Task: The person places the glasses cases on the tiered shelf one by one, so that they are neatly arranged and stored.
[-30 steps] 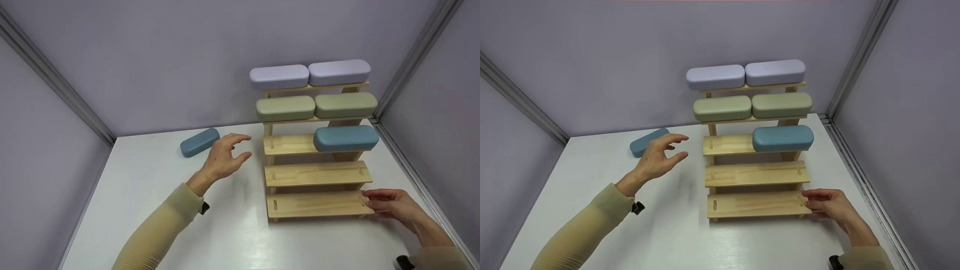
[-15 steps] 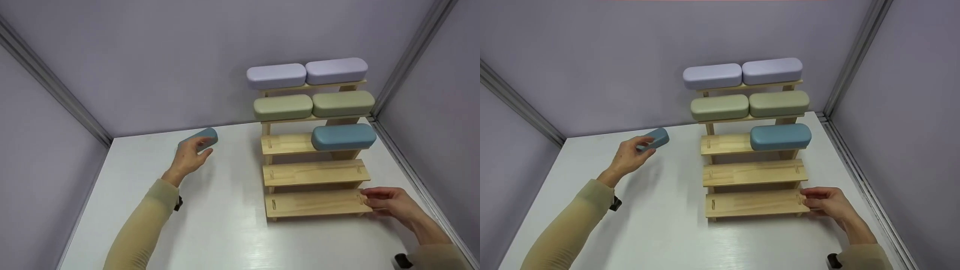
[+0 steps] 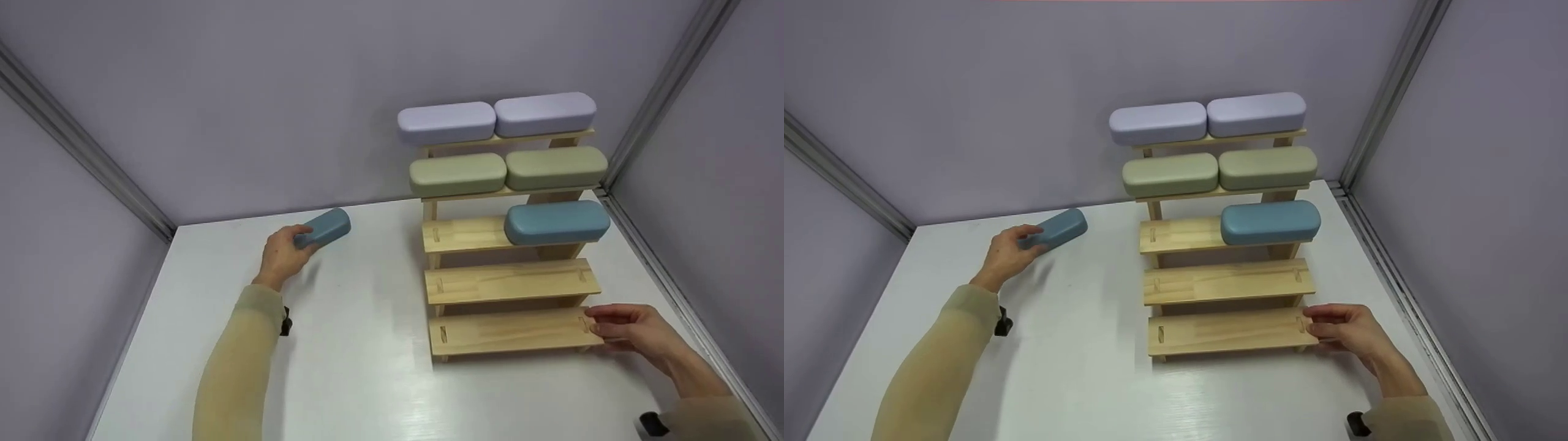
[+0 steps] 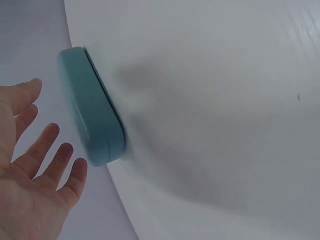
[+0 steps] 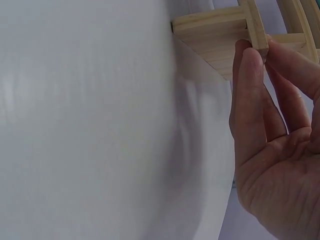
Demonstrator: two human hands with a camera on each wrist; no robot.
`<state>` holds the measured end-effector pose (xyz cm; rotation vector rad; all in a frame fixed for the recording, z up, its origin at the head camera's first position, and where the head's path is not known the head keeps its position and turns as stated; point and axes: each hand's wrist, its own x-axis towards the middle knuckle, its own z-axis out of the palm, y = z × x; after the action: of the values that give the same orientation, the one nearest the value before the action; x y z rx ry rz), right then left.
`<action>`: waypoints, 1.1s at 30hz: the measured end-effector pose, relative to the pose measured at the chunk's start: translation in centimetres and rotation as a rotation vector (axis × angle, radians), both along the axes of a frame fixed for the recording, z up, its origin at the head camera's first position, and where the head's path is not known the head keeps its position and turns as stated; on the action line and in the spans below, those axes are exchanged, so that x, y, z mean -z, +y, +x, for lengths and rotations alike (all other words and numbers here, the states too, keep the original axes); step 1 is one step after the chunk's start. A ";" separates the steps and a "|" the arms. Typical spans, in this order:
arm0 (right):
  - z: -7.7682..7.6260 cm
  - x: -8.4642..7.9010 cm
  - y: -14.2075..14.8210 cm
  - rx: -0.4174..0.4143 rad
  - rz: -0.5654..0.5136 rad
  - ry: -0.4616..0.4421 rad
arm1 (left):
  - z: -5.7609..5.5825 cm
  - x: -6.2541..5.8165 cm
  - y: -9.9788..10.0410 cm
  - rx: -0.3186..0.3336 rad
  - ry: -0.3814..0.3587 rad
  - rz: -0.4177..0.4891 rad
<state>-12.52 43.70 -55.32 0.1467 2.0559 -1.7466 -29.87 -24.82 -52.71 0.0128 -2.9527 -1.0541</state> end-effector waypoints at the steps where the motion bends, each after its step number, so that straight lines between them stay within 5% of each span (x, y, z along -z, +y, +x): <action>1: 0.1 0.0 0.0 0.001 -0.001 -0.001 | -0.2 0.3 -0.1 -0.006 -0.009 0.001; 14: 0.4 -0.1 0.1 0.017 0.004 -0.018 | -2.1 2.2 0.0 -0.076 -0.094 0.050; 24: -0.1 -0.4 0.0 -0.006 0.019 0.005 | -1.8 3.2 0.0 -0.165 -0.001 0.024; 33: 0.3 -0.2 0.0 0.007 -0.009 0.005 | -0.2 3.0 0.0 -0.121 -0.049 -0.025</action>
<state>-12.19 43.71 -55.16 0.1479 2.0534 -1.7613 -30.09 -24.85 -55.71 0.2174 -2.9636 -1.0162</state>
